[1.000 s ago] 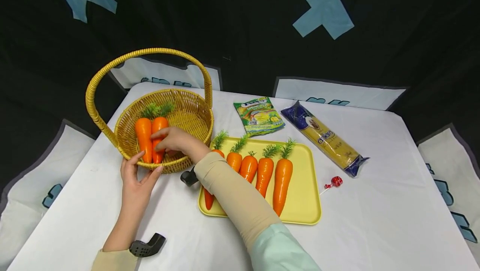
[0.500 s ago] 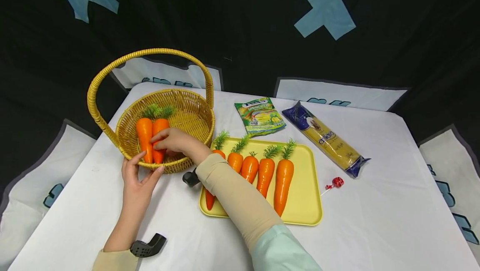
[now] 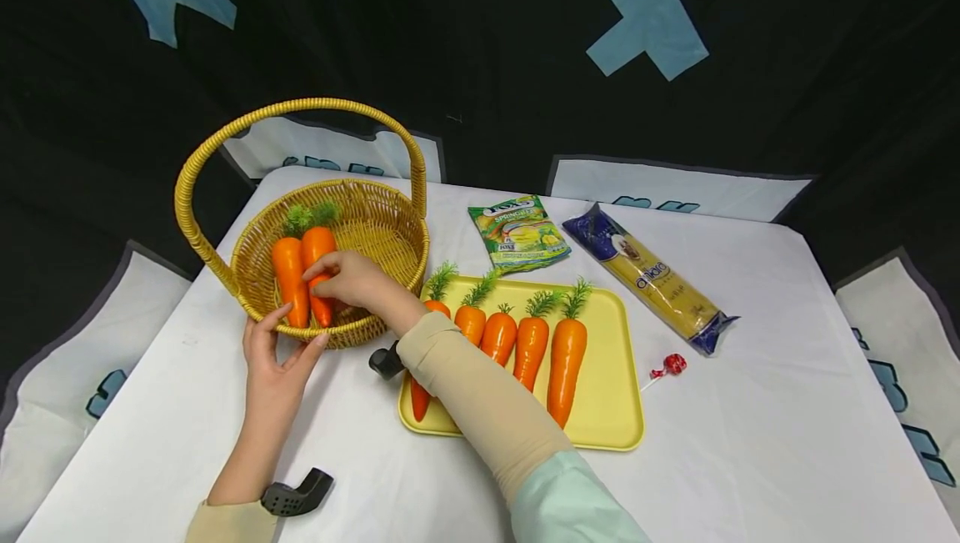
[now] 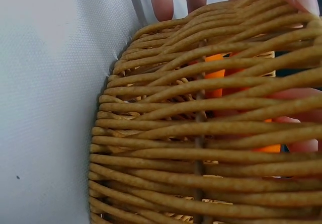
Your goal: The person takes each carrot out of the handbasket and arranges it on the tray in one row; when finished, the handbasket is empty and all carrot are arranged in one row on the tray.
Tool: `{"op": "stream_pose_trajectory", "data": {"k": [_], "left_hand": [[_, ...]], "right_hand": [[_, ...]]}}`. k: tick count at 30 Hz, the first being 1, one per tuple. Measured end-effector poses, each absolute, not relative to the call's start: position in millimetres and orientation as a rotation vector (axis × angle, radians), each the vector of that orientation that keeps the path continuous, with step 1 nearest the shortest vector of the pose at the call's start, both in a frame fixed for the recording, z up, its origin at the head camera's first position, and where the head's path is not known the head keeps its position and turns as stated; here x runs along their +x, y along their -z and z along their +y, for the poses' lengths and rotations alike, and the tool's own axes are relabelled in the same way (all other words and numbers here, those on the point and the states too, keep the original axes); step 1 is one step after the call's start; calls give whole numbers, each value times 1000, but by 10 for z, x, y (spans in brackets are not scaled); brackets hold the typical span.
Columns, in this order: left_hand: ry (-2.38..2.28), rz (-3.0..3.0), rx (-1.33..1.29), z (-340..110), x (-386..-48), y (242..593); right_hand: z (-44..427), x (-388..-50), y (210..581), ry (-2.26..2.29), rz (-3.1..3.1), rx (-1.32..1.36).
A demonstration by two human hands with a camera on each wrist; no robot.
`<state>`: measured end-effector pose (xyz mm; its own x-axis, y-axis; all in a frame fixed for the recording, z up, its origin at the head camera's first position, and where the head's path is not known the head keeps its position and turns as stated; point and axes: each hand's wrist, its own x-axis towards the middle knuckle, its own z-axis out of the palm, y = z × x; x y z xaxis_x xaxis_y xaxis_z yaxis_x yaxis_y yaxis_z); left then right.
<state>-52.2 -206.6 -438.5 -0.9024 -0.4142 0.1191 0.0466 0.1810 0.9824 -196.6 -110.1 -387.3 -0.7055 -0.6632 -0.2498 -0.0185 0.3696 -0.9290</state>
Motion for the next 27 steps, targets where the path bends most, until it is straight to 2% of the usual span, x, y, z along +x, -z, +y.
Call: {"op": "stream_pose_trajectory", "data": {"k": [10,27], "left_hand": [[1780,-2126,351,-2045,-523,4434],[1791,-2126,365,-2090,-556,4417]], "right_hand": [[-1018,-1947,3848,1416,2035,-597],[-540,-1889,3467,1618,2028,-742]]}}
